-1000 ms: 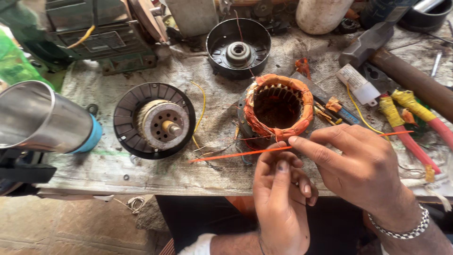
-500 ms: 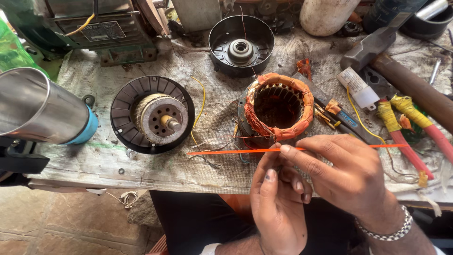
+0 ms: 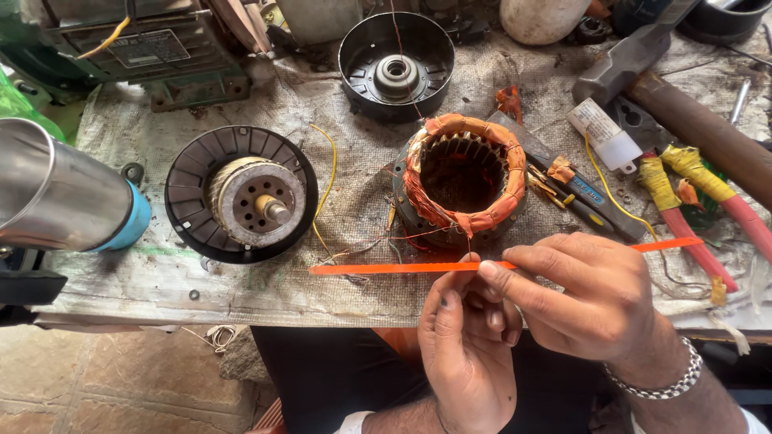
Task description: The person scrapes orange enamel insulation off a length of copper winding wire by drawing it along a hacksaw blade held in one hand, then holds the motor stator and works on its windings with a screwdriver, pressing at the slots.
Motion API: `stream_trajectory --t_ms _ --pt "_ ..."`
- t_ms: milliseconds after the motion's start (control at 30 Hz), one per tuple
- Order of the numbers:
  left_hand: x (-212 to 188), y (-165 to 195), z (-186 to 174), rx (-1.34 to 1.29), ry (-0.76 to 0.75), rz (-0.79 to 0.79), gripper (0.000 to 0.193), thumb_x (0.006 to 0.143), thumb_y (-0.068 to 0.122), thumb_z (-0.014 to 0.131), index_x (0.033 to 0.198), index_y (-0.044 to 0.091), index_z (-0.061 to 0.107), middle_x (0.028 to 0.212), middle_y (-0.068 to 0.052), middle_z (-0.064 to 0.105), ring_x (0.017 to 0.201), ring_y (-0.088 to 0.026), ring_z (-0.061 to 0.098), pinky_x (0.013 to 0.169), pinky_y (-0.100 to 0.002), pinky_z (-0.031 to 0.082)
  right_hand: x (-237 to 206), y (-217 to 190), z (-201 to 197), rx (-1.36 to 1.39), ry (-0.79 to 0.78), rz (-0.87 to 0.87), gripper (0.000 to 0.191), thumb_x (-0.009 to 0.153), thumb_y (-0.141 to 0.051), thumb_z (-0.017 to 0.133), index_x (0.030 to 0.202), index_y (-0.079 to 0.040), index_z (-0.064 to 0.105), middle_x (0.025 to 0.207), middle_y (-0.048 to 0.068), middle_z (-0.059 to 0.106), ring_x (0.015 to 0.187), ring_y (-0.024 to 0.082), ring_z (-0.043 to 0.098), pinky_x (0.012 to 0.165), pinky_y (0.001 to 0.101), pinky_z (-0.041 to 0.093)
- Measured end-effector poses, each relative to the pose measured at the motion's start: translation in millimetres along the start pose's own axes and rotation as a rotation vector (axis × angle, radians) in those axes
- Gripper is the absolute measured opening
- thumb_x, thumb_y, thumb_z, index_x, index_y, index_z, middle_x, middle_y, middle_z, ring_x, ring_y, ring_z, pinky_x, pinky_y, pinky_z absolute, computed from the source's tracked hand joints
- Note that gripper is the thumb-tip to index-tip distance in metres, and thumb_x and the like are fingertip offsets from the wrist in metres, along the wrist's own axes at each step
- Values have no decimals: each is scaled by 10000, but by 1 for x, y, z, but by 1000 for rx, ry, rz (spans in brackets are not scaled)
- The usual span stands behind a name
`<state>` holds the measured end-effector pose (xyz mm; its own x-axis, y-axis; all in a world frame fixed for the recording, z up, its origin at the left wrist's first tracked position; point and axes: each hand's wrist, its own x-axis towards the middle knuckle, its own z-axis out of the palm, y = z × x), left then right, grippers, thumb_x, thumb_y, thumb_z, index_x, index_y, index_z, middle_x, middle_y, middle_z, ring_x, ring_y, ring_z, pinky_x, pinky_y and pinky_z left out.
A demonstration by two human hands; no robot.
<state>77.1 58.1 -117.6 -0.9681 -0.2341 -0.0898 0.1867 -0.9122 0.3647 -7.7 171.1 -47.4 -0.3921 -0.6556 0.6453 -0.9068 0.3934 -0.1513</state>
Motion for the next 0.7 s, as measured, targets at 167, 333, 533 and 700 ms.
stream_trajectory --t_ms 167,333,533,700 --pt "0 -5 2 -48 5 25 341 1112 243 457 1240 -3 655 904 -45 552 737 -117 490 625 -271 426 -3 4 -2 2 9 -46 368 635 -56 750 1001 -86 765 888 94 718 719 250 711 600 367 564" --pt "-3 -7 3 -62 3 59 298 1098 231 438 1127 -16 602 881 -74 558 726 -155 534 621 -291 461 -4 5 -4 26 19 -112 300 697 -39 751 996 -70 759 877 102 714 709 244 712 588 358 557" --pt "-4 -6 6 -50 21 47 281 1067 258 462 1259 53 486 1046 -80 516 831 -150 548 682 -323 488 -3 1 -1 -19 116 29 339 710 85 710 1025 -37 737 900 116 718 731 251 721 648 363 589" --pt "-4 -3 9 42 9 30 596 1029 367 441 1520 30 427 1102 -67 508 822 -119 534 634 -277 458 -2 -1 2 -24 89 49 372 699 56 754 1060 -31 732 920 112 719 739 253 710 645 359 578"
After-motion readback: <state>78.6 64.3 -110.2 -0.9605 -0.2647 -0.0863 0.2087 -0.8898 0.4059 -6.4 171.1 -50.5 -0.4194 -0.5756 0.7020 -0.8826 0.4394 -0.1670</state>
